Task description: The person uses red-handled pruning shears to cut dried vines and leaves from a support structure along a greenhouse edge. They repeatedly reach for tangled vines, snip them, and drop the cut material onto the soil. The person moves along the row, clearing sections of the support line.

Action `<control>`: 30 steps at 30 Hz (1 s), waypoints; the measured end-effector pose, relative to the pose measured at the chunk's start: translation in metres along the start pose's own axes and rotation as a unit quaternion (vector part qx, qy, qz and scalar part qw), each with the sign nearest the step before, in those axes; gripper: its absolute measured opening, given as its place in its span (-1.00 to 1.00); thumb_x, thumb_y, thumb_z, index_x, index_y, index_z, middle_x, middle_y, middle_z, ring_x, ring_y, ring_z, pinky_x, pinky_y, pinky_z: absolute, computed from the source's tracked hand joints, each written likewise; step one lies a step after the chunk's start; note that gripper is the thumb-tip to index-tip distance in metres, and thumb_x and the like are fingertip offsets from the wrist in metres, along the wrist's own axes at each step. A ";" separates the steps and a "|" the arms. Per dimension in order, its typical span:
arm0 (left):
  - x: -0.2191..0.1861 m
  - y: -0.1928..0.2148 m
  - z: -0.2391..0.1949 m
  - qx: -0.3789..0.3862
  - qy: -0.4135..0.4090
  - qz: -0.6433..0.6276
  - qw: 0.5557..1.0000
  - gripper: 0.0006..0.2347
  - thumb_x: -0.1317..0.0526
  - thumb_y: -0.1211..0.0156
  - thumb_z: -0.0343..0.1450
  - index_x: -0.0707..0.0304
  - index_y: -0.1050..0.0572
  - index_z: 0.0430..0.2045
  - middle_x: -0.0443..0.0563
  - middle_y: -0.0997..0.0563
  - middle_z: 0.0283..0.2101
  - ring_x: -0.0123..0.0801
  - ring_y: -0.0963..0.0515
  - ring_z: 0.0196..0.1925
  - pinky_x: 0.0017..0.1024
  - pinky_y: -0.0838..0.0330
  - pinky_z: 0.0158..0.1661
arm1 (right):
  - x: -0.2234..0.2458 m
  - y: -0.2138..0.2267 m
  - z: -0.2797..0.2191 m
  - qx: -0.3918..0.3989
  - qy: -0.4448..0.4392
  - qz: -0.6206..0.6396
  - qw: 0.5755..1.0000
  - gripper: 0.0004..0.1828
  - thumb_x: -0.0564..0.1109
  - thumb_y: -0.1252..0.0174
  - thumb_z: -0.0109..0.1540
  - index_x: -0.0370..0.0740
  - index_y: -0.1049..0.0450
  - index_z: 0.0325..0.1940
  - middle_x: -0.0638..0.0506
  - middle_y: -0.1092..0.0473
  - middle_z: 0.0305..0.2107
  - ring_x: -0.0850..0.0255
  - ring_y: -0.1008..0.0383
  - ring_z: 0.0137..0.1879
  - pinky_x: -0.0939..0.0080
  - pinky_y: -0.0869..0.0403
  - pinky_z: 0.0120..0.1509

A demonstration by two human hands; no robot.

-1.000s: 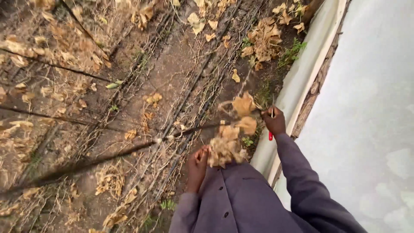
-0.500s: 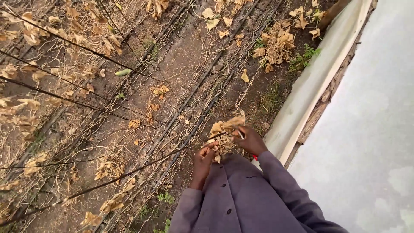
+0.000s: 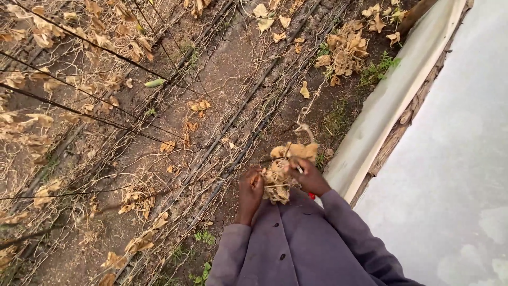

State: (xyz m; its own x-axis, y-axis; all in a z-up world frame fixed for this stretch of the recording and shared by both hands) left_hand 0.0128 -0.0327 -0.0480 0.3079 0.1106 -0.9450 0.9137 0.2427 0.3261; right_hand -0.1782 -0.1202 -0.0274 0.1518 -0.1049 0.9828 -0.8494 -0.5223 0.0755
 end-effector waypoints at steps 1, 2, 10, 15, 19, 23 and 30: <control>0.009 -0.003 0.006 0.002 -0.015 0.034 0.999 -0.79 0.41 -0.11 0.41 0.27 -0.41 -0.69 0.21 -0.68 -0.22 -0.01 -0.60 -0.27 -0.18 -0.42 -0.19 | -0.010 0.008 0.002 -0.021 0.008 -0.004 1.000 -0.68 -0.23 -0.19 0.34 -0.13 -0.24 -0.43 0.11 -0.20 -0.63 0.32 -0.20 -0.45 0.24 -0.28 -0.28; 0.006 -0.002 0.010 0.001 -0.017 0.035 0.999 -0.79 0.41 -0.11 0.41 0.27 -0.41 -0.69 0.21 -0.68 -0.22 -0.01 -0.60 -0.27 -0.18 -0.42 -0.19 | -0.010 0.010 0.004 -0.020 0.010 -0.003 1.000 -0.68 -0.23 -0.19 0.34 -0.13 -0.24 -0.43 0.11 -0.20 -0.63 0.32 -0.20 -0.45 0.24 -0.28 -0.28; -0.036 0.011 0.011 0.033 0.034 -0.176 0.983 -0.64 0.43 -0.14 0.41 0.10 -0.18 -0.79 -0.21 -0.23 -0.70 -0.55 -0.19 -0.54 -0.51 -0.10 -0.47 | 0.019 0.003 0.003 0.008 -0.025 -0.042 0.999 -0.74 -0.27 -0.14 0.31 -0.12 -0.26 -0.43 0.01 -0.23 -0.67 0.28 -0.18 -0.48 0.20 -0.27 -0.32; -0.045 0.019 0.001 0.016 0.189 -0.279 0.942 -0.78 0.27 -0.23 0.42 0.21 -0.37 -0.64 -0.08 -0.41 -0.55 -0.46 -0.35 -0.44 -0.47 -0.28 -0.35 | 0.004 -0.018 -0.003 0.041 -0.034 -0.061 0.997 -0.74 -0.28 -0.22 0.27 -0.15 -0.29 -0.43 0.03 -0.24 -0.67 0.29 -0.19 -0.50 0.24 -0.28 -0.35; -0.056 0.029 0.003 0.027 0.213 -0.223 0.951 -0.68 0.17 -0.35 0.40 0.17 -0.36 -0.73 -0.04 -0.44 -0.63 -0.49 -0.37 -0.48 -0.51 -0.20 -0.41 | 0.053 -0.025 -0.011 0.033 -0.023 -0.066 0.997 -0.74 -0.30 -0.22 0.26 -0.19 -0.30 -0.44 -0.02 -0.30 -0.63 0.28 -0.27 -0.42 0.25 -0.34 -0.28; -0.024 0.012 0.005 0.038 0.198 -0.222 0.954 -0.71 0.28 -0.30 0.36 0.13 -0.32 -0.76 0.02 -0.53 -0.63 -0.48 -0.41 -0.47 -0.53 -0.20 -0.41 | 0.017 -0.026 -0.011 0.036 -0.027 -0.060 0.997 -0.74 -0.27 -0.24 0.27 -0.20 -0.31 -0.44 -0.05 -0.30 -0.63 0.28 -0.25 -0.43 0.22 -0.33 -0.29; -0.004 0.003 0.002 0.038 0.198 -0.240 0.949 -0.71 0.31 -0.27 0.30 0.14 -0.25 -0.76 0.12 -0.62 -0.36 -0.39 -0.46 -0.31 -0.48 -0.28 -0.35 | 0.019 -0.022 -0.017 0.042 -0.129 0.061 0.989 -0.75 -0.17 -0.28 0.26 -0.22 -0.34 -0.41 -0.10 -0.42 -0.62 0.21 -0.46 -0.45 0.26 -0.45 -0.46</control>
State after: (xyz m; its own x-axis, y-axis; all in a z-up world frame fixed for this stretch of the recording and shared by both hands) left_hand 0.0147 -0.0346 -0.0432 -0.2595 0.3628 -0.8950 0.9446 0.2880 -0.1572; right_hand -0.1655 -0.0965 -0.0071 0.1845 -0.3789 0.9069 -0.8263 -0.5593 -0.0656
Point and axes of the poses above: each hand's wrist, its own z-axis towards the middle knuckle, its own y-axis out of the back of the hand, x = y × z, the point moved 3 cm from there along z, towards the middle knuckle
